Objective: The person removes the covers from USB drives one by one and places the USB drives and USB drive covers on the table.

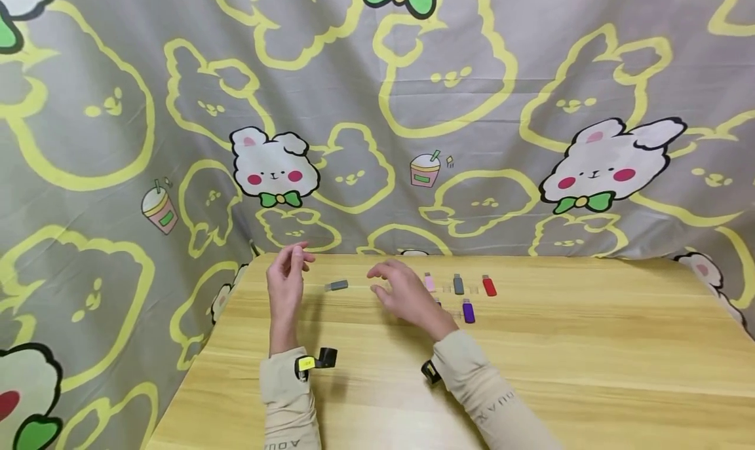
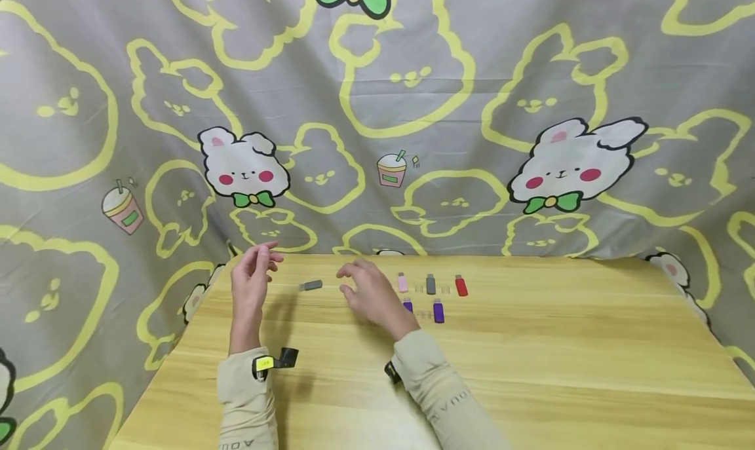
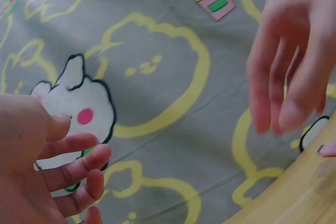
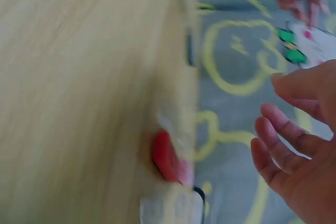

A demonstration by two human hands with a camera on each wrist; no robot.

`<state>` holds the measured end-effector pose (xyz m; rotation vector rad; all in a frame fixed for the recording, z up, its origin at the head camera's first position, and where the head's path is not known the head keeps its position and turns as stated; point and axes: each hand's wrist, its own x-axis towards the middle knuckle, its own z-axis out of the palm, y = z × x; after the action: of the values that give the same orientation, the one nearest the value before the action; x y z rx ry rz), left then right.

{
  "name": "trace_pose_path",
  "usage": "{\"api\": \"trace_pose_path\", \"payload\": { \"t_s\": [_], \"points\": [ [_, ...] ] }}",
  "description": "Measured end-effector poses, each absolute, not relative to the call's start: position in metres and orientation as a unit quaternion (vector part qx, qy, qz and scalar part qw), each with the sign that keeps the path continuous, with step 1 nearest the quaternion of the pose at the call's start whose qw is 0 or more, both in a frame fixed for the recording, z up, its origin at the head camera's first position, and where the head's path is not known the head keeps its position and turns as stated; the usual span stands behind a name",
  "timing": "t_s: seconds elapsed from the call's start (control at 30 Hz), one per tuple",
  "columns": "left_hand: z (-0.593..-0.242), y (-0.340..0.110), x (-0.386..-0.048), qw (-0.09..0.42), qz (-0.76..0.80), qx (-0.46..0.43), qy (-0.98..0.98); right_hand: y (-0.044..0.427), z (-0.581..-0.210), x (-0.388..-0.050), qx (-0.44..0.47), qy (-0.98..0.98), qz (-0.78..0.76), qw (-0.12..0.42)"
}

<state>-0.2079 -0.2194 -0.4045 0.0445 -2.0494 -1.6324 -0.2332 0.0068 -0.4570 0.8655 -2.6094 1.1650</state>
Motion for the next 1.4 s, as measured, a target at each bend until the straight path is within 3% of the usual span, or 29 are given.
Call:
{"api": "trace_pose_path", "payload": {
  "t_s": [0.27, 0.73, 1.07, 1.4],
  "points": [
    [-0.384, -0.213, -0.193, 0.263, -0.599, 0.038, -0.756, -0.029, -0.469, -0.263, 0.333, -0.887, 0.319, 0.036],
    [-0.396, -0.203, -0.190, 0.256, -0.607, 0.042, -0.751, -0.082, -0.488, -0.291, 0.367, -0.905, 0.216, -0.011],
    [-0.424, -0.218, -0.212, 0.243, -0.604, 0.061, -0.757, -0.078, -0.475, -0.290, 0.350, -0.900, 0.246, -0.085],
    [-0.421, -0.219, -0.217, 0.239, -0.609, 0.028, -0.756, -0.036, -0.437, -0.269, 0.307, -0.851, 0.421, -0.061]
  ]
}}
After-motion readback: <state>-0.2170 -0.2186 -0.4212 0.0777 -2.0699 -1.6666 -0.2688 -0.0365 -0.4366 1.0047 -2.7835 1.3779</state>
